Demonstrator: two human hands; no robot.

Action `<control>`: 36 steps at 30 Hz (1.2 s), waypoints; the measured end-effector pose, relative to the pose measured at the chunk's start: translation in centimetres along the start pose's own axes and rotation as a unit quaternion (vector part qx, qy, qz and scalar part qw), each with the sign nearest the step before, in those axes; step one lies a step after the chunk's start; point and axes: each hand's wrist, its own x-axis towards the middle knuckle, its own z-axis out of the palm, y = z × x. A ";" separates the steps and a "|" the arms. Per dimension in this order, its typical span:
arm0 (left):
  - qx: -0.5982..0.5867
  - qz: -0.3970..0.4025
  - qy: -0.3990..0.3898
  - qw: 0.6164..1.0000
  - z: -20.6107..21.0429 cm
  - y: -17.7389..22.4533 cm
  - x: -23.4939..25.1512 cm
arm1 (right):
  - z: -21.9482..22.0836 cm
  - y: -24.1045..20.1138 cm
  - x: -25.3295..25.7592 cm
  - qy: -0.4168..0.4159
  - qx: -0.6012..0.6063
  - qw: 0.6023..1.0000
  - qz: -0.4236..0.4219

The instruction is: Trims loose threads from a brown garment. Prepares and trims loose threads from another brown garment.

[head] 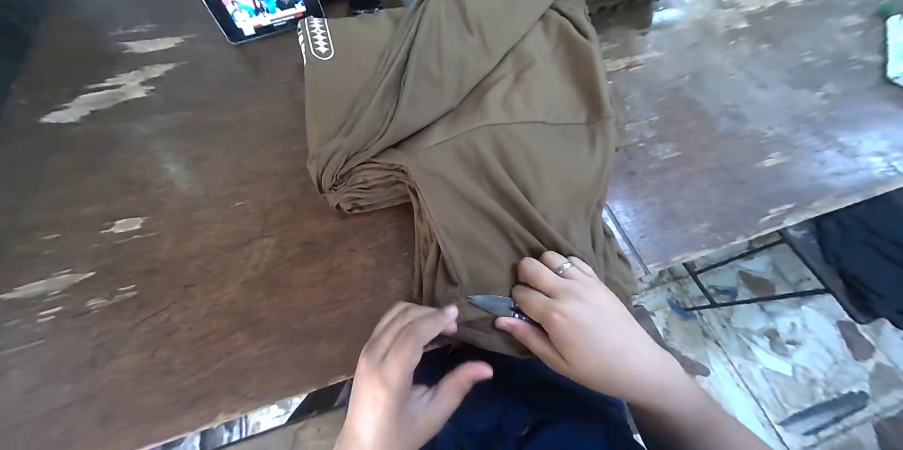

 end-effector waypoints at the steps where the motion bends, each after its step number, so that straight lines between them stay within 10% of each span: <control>1: 0.055 0.008 0.020 0.998 0.6 -0.2 0.1 | 0.1 -0.2 0.0 0.001 -0.004 1.000 0.005; 7: 0.041 -0.013 0.031 0.999 0.5 -0.2 -0.3 | 0.1 0.6 -0.3 0.016 0.047 0.999 -0.003; 14: -0.130 -0.018 -0.193 0.972 -5.6 1.2 -0.1 | -1.1 3.5 -1.8 0.058 0.238 0.969 -0.028; 21: 0.166 -0.029 0.031 0.985 2.2 0.4 2.7 | -2.0 1.4 -1.6 0.167 0.301 0.937 -0.061; 29: -0.141 -0.051 -0.050 0.987 -3.8 2.9 11.2 | -2.2 1.7 -1.3 0.241 0.381 0.892 -0.029; 36: -0.301 -0.147 0.300 0.893 -10.6 2.3 17.0 | 0.6 2.6 -1.9 0.171 0.396 0.902 0.024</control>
